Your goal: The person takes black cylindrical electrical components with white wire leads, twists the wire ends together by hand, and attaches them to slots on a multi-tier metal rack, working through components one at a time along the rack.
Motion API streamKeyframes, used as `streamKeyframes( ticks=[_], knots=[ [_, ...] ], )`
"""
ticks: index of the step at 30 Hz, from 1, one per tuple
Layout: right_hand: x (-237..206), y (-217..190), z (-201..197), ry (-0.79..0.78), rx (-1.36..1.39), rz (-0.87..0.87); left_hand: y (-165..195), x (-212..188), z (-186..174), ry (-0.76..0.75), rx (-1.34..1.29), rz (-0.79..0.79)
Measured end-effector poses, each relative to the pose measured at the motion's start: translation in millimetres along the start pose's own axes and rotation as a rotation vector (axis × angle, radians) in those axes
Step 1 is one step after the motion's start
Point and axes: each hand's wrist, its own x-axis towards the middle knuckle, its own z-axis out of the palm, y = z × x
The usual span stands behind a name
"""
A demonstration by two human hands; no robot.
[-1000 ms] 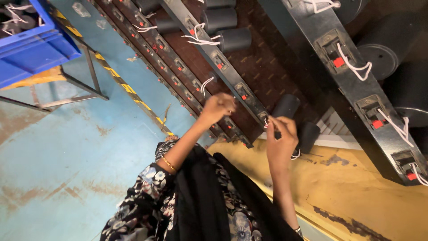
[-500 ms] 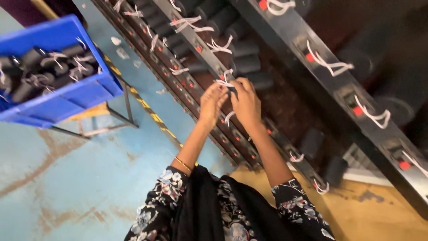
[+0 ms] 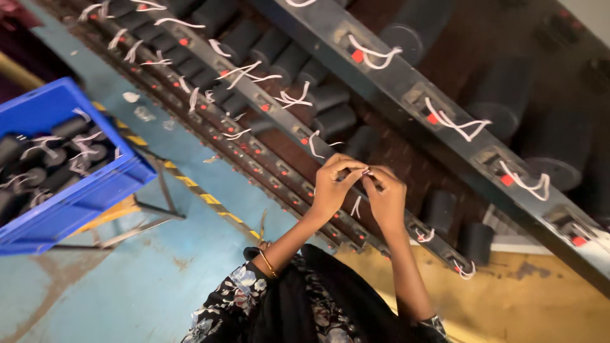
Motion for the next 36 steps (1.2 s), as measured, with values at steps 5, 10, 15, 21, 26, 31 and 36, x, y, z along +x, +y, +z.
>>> streamKeyframes(
  ticks=[5,10,15,21,26,31,36],
  knots=[
    [-31.3,34.2,-26.6,0.105,0.227,0.324,1.9,4.0,29.4,-0.207,0.04,0.047],
    [-60.6,57.0,-44.2,0.235,0.367,0.342,6.9,3.0,58.7,-0.351,0.008,-0.16],
    [-71.7,62.3,-57.7,0.264,0.442,0.326,17.8,3.7,77.9,-0.413,0.011,-0.202],
    [-68.2,58.1,-72.6,0.145,0.583,0.36,8.2,-2.9,91.3,-0.368,-0.136,-0.251],
    [-65.1,54.0,-72.7,0.138,0.697,0.392,-26.0,3.1,85.0,-0.381,-0.261,-0.464],
    [-64.5,52.5,-71.4,0.089,0.745,0.457,-57.1,12.9,53.0,-0.568,-0.353,-0.689],
    [-69.2,52.8,-65.9,0.015,0.419,0.431,-77.6,-5.4,24.4,-0.618,-0.318,-0.678]
  ],
)
